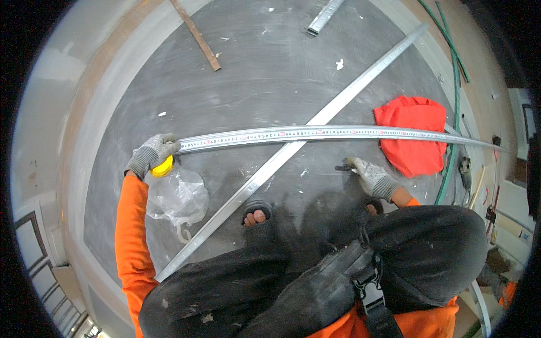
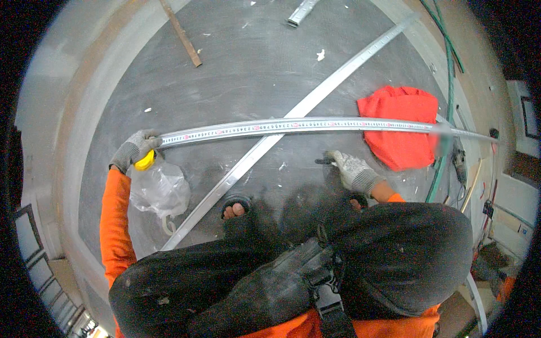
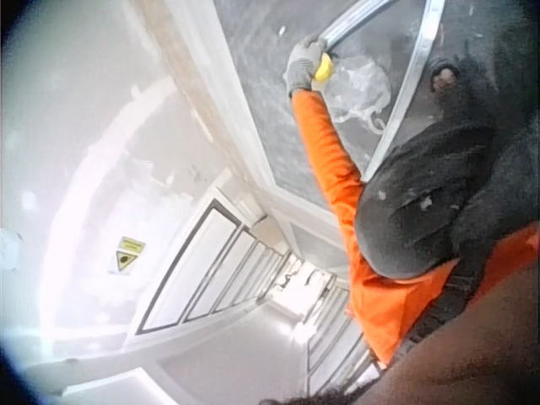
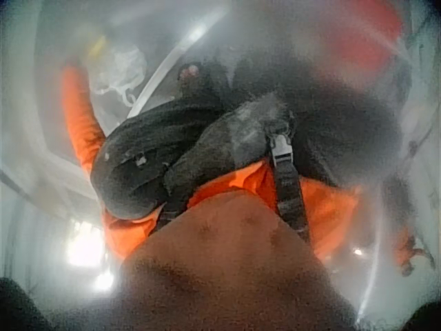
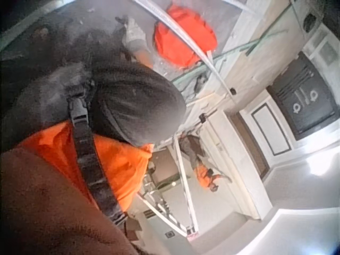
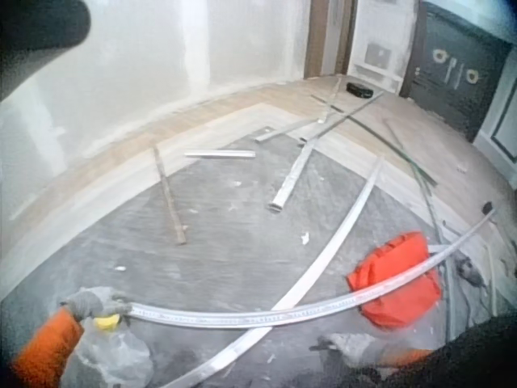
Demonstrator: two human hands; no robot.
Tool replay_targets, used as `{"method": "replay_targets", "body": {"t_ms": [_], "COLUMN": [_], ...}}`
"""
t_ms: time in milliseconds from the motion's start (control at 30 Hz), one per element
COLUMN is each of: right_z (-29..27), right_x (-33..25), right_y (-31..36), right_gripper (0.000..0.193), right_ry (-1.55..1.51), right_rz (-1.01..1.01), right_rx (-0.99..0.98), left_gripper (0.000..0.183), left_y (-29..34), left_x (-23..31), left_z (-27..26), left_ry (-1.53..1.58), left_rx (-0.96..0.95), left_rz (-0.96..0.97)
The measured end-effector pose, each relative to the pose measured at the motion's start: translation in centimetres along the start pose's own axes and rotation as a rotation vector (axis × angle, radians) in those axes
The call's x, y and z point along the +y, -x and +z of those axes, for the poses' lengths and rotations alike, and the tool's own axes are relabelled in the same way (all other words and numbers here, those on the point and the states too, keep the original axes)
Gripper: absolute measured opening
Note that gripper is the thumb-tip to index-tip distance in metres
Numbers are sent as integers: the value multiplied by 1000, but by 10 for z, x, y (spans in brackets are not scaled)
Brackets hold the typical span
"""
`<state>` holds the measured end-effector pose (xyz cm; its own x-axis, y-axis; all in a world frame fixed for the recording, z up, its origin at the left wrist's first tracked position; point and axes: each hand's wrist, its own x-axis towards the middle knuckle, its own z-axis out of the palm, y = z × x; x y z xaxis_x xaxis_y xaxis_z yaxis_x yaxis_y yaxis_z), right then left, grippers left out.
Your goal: The person measures and marks a long metal profile using a tape measure and a marker. They then use a set square to draw a perpendicular line across the profile. Finally, they use an angle grinder to cut the metal profile at the marked line.
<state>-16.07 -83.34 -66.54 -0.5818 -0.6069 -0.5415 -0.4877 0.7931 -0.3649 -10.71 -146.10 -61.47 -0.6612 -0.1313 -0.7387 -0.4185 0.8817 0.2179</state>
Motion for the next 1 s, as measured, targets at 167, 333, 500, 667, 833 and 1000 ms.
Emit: {"method": "replay_targets", "body": {"t_ms": [167,333,500,667,833,1000], "right_z": [-60,-181,-237,-212,-154,-99], "right_x": [0,-50,-121,-139,-166,-179], "right_y": [11,20,-44,-104,-133,-178], "right_gripper": [40,20,17,30,30,36], "right_ry": [-91,-402,-787,-1016,-1307,-1067], "right_rz": [69,32,55,-341,-246,-131], "right_rx": [-124,-268,-424,-369,-215,108], "left_gripper": [49,51,53,52,51,52], "left_y": [-3,-10,2,7,1,-2], "left_x": [-9,-3,-17,-9,5,-9], "left_z": [1,1,3,2,1,2], "left_ry": [-85,-8,1,21,-44,15], "left_rx": [68,23,26,62,89,36], "left_rz": [47,25,-29,8,-8,-1]}}
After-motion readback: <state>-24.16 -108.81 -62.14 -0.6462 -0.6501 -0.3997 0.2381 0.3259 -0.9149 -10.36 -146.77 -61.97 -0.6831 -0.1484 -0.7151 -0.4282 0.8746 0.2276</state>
